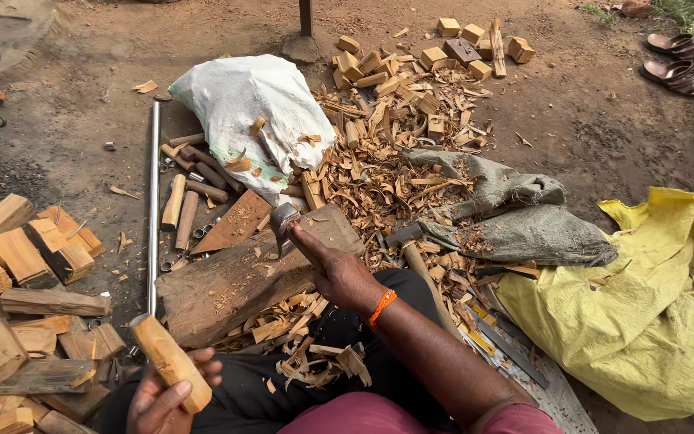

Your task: The person sits on the ground and uses a hammer and chisel to carve a small wooden block. They repeatedly strike the chisel to remove wood shavings, occasionally rotating the block to work on different sides. The workspace is cluttered with wood scraps and tools.

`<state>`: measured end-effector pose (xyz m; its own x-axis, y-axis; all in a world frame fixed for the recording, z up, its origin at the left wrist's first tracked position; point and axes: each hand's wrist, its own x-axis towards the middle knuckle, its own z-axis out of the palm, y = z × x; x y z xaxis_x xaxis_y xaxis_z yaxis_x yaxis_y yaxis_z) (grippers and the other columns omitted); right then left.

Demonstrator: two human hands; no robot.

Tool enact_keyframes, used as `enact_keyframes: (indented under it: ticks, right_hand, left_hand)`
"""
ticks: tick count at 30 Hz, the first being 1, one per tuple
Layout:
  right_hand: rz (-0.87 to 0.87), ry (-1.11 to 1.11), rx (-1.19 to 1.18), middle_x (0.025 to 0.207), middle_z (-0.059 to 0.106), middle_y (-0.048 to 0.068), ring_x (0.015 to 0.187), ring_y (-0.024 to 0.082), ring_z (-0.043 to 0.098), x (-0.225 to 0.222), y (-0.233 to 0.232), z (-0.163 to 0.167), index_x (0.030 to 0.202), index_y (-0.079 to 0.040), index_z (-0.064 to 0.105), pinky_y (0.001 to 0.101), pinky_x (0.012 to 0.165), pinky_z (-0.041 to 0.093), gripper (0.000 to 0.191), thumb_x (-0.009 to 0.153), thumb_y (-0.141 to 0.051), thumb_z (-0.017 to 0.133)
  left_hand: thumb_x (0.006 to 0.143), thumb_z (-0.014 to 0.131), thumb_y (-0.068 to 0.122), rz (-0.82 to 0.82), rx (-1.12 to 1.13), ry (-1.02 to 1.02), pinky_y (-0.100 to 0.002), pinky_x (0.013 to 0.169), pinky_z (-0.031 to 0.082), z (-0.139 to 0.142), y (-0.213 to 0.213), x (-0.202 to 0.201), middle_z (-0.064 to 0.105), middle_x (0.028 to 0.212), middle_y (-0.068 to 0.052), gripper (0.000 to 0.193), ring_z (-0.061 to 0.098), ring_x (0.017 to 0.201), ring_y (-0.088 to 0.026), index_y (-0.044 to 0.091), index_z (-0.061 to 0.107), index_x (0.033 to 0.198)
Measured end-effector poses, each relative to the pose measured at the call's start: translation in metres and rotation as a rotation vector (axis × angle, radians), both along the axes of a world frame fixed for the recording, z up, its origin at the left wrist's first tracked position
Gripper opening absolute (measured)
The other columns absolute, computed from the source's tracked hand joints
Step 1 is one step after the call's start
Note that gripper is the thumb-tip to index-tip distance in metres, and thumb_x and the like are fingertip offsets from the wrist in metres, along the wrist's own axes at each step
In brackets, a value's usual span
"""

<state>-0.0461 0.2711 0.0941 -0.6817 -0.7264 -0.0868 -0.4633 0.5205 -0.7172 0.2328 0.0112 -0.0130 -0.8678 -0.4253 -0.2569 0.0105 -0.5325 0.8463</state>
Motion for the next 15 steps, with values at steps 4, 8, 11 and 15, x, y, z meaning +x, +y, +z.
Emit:
enact_keyframes:
  ticks: [4, 8, 11, 15]
  right_hand:
    - [-0.011, 0.031, 0.052, 0.109, 0.074, 0.020, 0.094, 0.036, 0.074, 0.002, -0.002, 0.000, 0.163, -0.038, 0.017, 0.0488, 0.084, 0.059, 0.094, 0.088, -0.006, 0.064]
    - [-0.038, -0.025, 0.052, 0.121, 0.071, 0.019, 0.099, 0.035, 0.074, 0.003, 0.002, -0.004, 0.164, -0.040, 0.017, 0.0468, 0.090, 0.060, 0.091, 0.091, -0.007, 0.061]
    - [-0.041, -0.038, -0.015, 0.132, 0.067, 0.019, 0.113, 0.035, 0.070, 0.001, 0.006, -0.006, 0.162, -0.036, 0.022, 0.0462, 0.094, 0.058, 0.091, 0.087, -0.008, 0.066]
    - [0.015, 0.003, -0.260, 0.147, 0.060, 0.021, 0.131, 0.037, 0.061, -0.002, 0.012, -0.006, 0.161, -0.022, 0.030, 0.0453, 0.102, 0.051, 0.088, 0.083, -0.003, 0.068]
  left_hand:
    - [0.087, 0.059, 0.002, -0.080, 0.009, 0.210, -0.055, 0.090, 0.053, 0.038, -0.004, -0.017, 0.061, 0.108, -0.022, 0.055, 0.064, 0.102, -0.035, -0.002, 0.046, 0.140]
    - [0.085, 0.064, 0.005, -0.160, -0.015, 0.205, -0.052, 0.088, 0.054, 0.064, -0.006, -0.075, 0.060, 0.104, -0.013, 0.048, 0.062, 0.096, -0.028, 0.003, 0.053, 0.132]
    - [0.083, 0.070, 0.013, -0.140, -0.039, 0.177, -0.047, 0.080, 0.060, 0.070, -0.008, -0.128, 0.063, 0.100, -0.011, 0.038, 0.065, 0.092, -0.026, 0.006, 0.057, 0.118]
    - [0.086, 0.076, 0.018, -0.043, -0.009, 0.255, -0.043, 0.083, 0.060, 0.054, -0.011, -0.186, 0.066, 0.098, -0.010, 0.043, 0.068, 0.090, -0.023, 0.005, 0.057, 0.123]
